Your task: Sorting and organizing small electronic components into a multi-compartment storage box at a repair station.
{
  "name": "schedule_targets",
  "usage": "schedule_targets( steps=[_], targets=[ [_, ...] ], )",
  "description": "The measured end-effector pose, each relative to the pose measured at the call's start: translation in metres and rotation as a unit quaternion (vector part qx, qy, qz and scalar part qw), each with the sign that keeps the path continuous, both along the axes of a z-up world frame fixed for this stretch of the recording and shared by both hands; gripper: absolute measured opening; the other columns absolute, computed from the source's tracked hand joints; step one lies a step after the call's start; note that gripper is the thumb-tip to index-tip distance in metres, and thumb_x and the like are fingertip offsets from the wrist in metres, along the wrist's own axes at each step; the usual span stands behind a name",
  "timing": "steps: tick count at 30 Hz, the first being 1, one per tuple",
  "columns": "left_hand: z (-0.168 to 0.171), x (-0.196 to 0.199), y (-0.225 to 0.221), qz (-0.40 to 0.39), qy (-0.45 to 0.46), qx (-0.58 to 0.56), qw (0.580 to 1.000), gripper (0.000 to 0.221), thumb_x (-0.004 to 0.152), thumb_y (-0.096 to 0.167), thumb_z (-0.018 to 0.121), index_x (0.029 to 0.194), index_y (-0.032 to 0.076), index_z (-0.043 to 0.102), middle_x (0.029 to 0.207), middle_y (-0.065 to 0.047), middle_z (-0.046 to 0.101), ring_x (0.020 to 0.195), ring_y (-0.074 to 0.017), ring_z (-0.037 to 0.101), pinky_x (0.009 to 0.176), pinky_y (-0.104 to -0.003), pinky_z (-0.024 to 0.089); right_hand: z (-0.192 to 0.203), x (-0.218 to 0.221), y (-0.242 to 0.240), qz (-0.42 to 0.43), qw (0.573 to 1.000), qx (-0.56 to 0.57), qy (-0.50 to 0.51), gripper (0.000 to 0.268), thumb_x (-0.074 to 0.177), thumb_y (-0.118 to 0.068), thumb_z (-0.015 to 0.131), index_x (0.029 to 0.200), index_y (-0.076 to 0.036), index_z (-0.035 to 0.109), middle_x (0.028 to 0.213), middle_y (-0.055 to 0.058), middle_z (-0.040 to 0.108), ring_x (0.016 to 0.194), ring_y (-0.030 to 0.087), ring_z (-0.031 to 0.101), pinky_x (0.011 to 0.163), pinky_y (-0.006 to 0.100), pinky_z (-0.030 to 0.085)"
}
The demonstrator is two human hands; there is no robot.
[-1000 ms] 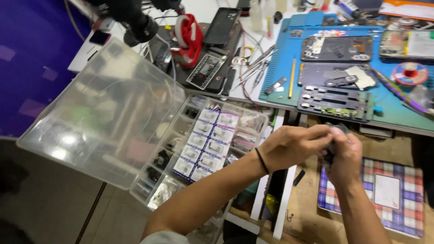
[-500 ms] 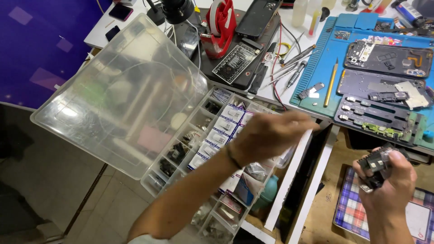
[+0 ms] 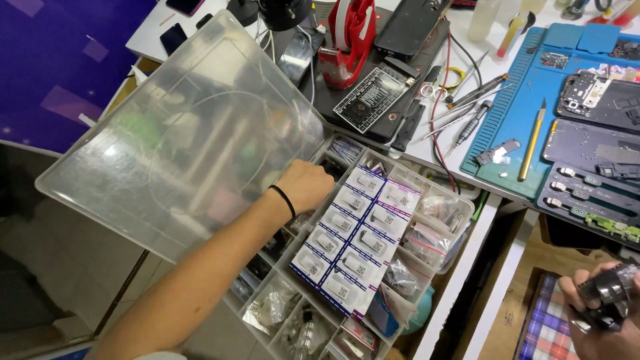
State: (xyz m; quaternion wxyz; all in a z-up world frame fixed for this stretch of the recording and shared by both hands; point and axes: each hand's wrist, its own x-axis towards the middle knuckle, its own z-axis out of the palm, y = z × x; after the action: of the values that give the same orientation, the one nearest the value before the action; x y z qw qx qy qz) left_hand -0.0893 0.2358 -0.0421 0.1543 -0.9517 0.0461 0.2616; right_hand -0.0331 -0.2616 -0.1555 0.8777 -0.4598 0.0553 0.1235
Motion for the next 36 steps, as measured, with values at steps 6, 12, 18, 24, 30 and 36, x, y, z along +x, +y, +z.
schedule_targets(
  steps=[6, 12, 18, 24, 30, 36],
  targets=[
    [0.04, -0.003, -0.015, 0.143, 0.086, -0.098, 0.981, 0.014, 0.094, 0.002, 0.052, 0.081, 0.005, 0.058, 0.079, -0.008, 0.06, 0.065, -0.0224, 0.06, 0.058, -0.038, 0.057, 0.012, -0.006, 0.002, -0.011, 0.999, -0.021, -0.026, 0.026, 0.116, -0.049, 0.054, 0.109, -0.024, 0.057, 0.083, -0.015, 0.049, 0.061, 0.0, 0.033, 0.06, 0.017, 0.027],
    [0.05, -0.01, -0.022, 0.225, 0.049, -0.145, 0.962, 0.017, 0.101, 0.018, 0.066, 0.088, 0.007, 0.062, 0.078, -0.005, 0.062, 0.065, -0.0163, 0.062, 0.068, -0.035, 0.063, 0.057, -0.013, 0.02, 0.002, 0.998, -0.055, -0.011, 0.034, 0.105, -0.052, 0.057, 0.099, -0.018, 0.055, 0.069, -0.007, 0.042, 0.059, 0.004, 0.036, 0.06, 0.02, 0.031],
    [0.014, -0.006, 0.017, 0.112, 0.066, -0.197, 0.972, 0.02, 0.091, 0.016, 0.064, 0.109, 0.01, 0.071, 0.1, -0.009, 0.073, 0.086, -0.0236, 0.07, 0.072, -0.035, 0.057, 0.061, -0.005, 0.029, -0.038, 0.998, 0.046, 0.01, 0.023, 0.091, -0.034, 0.066, 0.091, -0.012, 0.059, 0.079, 0.0, 0.055, 0.058, 0.013, 0.047, 0.056, 0.026, 0.039],
    [0.029, -0.006, -0.016, 0.166, 0.016, -0.151, 0.974, 0.031, 0.089, 0.022, 0.065, 0.116, 0.011, 0.075, 0.112, -0.018, 0.078, 0.112, -0.0432, 0.069, 0.093, -0.051, 0.055, 0.083, 0.0, 0.017, -0.12, 0.991, 0.064, 0.016, 0.032, 0.087, -0.031, 0.069, 0.091, 0.0, 0.063, 0.065, 0.007, 0.052, 0.048, 0.013, 0.045, 0.042, 0.024, 0.04],
    [0.03, 0.001, -0.021, 0.208, 0.07, -0.11, 0.969, 0.036, 0.093, 0.02, 0.065, 0.128, 0.021, 0.074, 0.13, -0.009, 0.075, 0.12, -0.0344, 0.071, 0.103, -0.048, 0.056, 0.1, 0.004, 0.007, -0.14, 0.99, 0.012, -0.01, 0.035, 0.085, -0.035, 0.069, 0.086, -0.002, 0.058, 0.066, 0.003, 0.049, 0.047, 0.009, 0.043, 0.041, 0.025, 0.04],
    [0.026, -0.007, -0.018, 0.244, 0.007, -0.067, 0.967, 0.029, 0.099, 0.03, 0.062, 0.123, 0.024, 0.079, 0.116, -0.011, 0.081, 0.107, -0.0366, 0.074, 0.093, -0.049, 0.059, 0.112, 0.008, -0.012, -0.149, 0.988, 0.011, -0.029, 0.036, 0.083, -0.036, 0.07, 0.087, -0.003, 0.057, 0.074, 0.004, 0.051, 0.05, 0.009, 0.043, 0.044, 0.025, 0.04]
  ],
)
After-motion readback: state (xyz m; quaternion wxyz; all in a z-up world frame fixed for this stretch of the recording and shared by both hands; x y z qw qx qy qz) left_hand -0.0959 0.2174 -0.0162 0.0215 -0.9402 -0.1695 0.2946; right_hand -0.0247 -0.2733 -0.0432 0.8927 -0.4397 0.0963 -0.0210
